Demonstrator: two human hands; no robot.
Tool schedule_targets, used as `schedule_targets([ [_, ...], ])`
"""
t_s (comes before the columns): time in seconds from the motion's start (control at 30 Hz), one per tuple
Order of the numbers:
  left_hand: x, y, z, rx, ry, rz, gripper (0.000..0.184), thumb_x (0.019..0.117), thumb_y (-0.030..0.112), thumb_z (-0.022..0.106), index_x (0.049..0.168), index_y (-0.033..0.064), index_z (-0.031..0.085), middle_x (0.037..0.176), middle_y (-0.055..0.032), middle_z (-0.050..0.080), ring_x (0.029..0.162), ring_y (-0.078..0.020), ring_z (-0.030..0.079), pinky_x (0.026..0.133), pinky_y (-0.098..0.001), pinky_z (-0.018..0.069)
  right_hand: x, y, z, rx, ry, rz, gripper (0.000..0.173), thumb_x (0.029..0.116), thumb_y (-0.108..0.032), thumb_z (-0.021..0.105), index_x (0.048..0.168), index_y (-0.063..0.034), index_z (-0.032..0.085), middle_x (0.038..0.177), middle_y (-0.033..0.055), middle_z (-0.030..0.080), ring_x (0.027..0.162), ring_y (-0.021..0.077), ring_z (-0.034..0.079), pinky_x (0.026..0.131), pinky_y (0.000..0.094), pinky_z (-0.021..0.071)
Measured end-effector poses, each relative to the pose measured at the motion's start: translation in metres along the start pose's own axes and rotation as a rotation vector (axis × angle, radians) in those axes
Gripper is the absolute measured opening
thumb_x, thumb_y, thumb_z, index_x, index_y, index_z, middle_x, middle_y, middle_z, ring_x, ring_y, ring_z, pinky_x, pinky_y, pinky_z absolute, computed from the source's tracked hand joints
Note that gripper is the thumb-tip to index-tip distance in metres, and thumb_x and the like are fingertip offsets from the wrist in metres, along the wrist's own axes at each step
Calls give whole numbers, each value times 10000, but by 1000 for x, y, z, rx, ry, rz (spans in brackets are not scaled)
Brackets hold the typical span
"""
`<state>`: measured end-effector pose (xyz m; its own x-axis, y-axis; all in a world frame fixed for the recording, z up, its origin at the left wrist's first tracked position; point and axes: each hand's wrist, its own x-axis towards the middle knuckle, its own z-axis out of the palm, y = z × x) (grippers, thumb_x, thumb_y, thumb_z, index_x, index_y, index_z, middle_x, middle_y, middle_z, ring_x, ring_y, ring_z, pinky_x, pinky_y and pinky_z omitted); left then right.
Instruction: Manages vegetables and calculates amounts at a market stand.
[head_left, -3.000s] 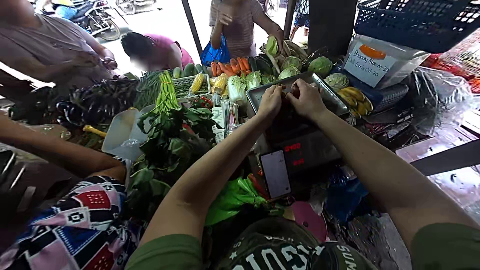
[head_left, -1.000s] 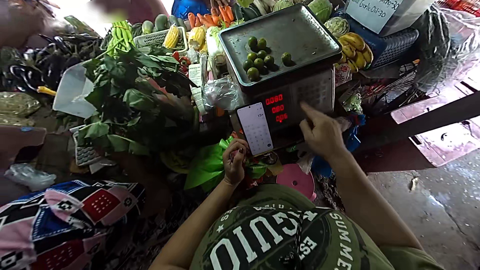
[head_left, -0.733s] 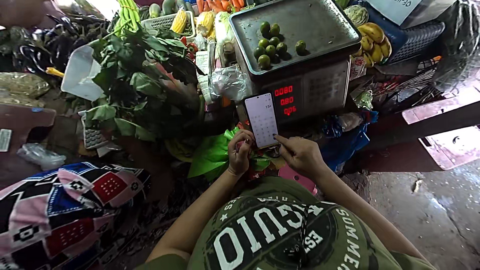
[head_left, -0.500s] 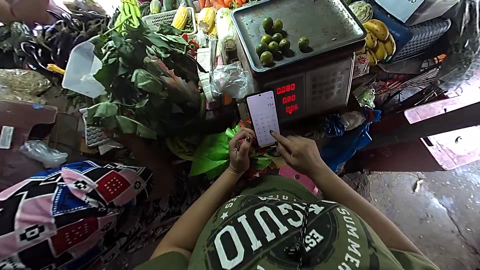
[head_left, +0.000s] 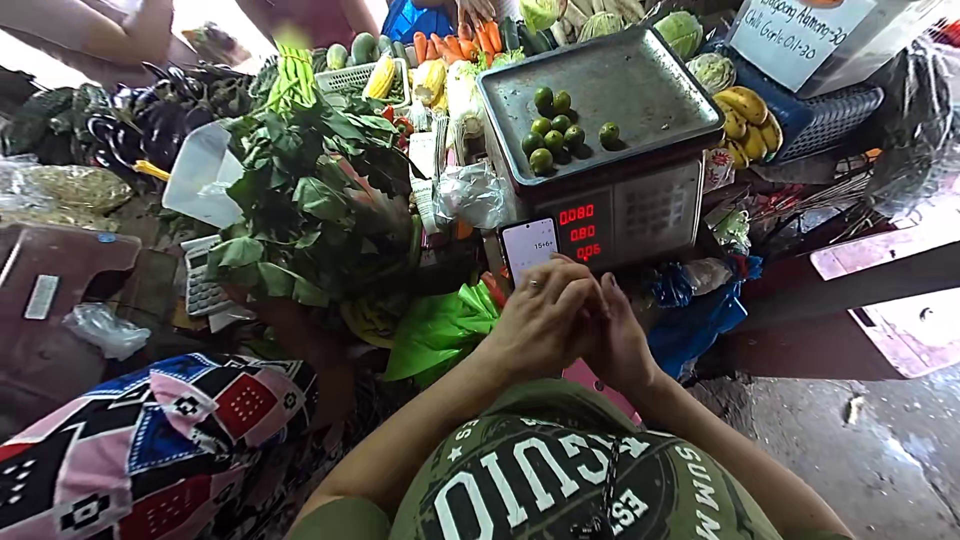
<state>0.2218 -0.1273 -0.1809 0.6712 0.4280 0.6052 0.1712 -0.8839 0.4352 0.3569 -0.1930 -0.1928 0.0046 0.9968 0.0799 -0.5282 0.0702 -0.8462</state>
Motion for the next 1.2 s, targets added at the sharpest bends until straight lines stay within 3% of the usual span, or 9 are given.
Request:
schedule_targets([
  [0.1, 34, 4, -9, -200, -93, 55, 319, 999, 179, 506, 1249, -17, 538, 1327, -191, 617, 1357, -289, 531, 1145, -463, 425, 16, -36, 13, 106, 178, 0, 487, 1102, -459, 275, 1158, -186, 675, 789, -72, 672, 712, 6, 642, 679, 198, 566],
  [0.17, 61, 2, -23, -280, -65, 68, 456, 1011, 229, 526, 1374, -37, 458, 1427, -187, 551, 1405, -267, 486, 1175, -466, 407, 28, -72, 17, 70, 251, -9, 442, 1106, -445, 312, 1061, -205, 681, 781, -64, 673, 683, 19, 641, 644, 201, 564],
  [0.3, 121, -17, -59, 126, 26, -94, 642, 955, 336, 706, 1475, 26, 492, 1491, -186, 513, 1389, -322, 489, 1125, -499, 442, 84, -136, -7, -710, 266, -534, 285, 1109, -183, 372, 1316, -98, 549, 1038, -48, 662, 721, 1, 610, 622, 173, 537],
  [0.37, 147, -38, -65, 331, -82, -300, 718, 946, 438, 697, 1542, 119, 454, 1539, -194, 456, 1414, -396, 437, 1107, -567, 416, 125, -160, -30, -1301, 343, -629, 335, 1050, -218, 514, 1334, -59, 591, 1163, 127, 621, 914, 185, 628, 781, 365, 544],
  [0.43, 170, -55, -61, 431, -233, -487, 822, 940, 536, 677, 1609, 180, 357, 1597, -220, 375, 1406, -444, 423, 1090, -604, 399, 160, -171, -46, -1607, 340, -369, 371, 1051, -314, 534, 1366, -129, 593, 1238, 238, 581, 1026, 375, 641, 849, 576, 522],
  [0.53, 191, -73, -47, 500, -369, -569, 850, 930, 591, 611, 1642, 261, 282, 1645, -213, 321, 1410, -450, 434, 1074, -636, 391, 190, -166, -59, -1785, 262, -148, 351, 1054, -287, 542, 1367, -141, 603, 1274, 265, 576, 1015, 450, 657, 811, 649, 519],
  [0.73, 206, -84, -36, 467, -392, -549, 517, 978, 483, 594, 1396, 178, 605, 1424, -204, 532, 1321, -442, 493, 991, -641, 450, 187, -158, -57, -1884, 260, -280, 379, 1034, -321, 556, 1342, -122, 654, 1390, 282, 531, 1284, 513, 489, 1025, 677, 392],
  [0.93, 196, -73, -37, 385, -263, -625, 410, 945, 374, 668, 1309, 187, 635, 1287, -246, 565, 1089, -421, 629, 846, -580, 546, 163, -149, -38, -1949, 17, -442, 256, 1002, -253, 607, 1128, -61, 717, 1035, 217, 673, 1066, 441, 634, 878, 596, 507],
  [1.2, 198, -77, -41, 356, -283, -497, 277, 920, 256, 718, 1159, 124, 672, 1114, -165, 645, 971, -350, 674, 801, -556, 555, 170, -157, -30, -2030, -40, -253, 212, 950, -124, 644, 1137, -58, 719, 1044, 220, 691, 1102, 441, 630, 881, 588, 511],
])
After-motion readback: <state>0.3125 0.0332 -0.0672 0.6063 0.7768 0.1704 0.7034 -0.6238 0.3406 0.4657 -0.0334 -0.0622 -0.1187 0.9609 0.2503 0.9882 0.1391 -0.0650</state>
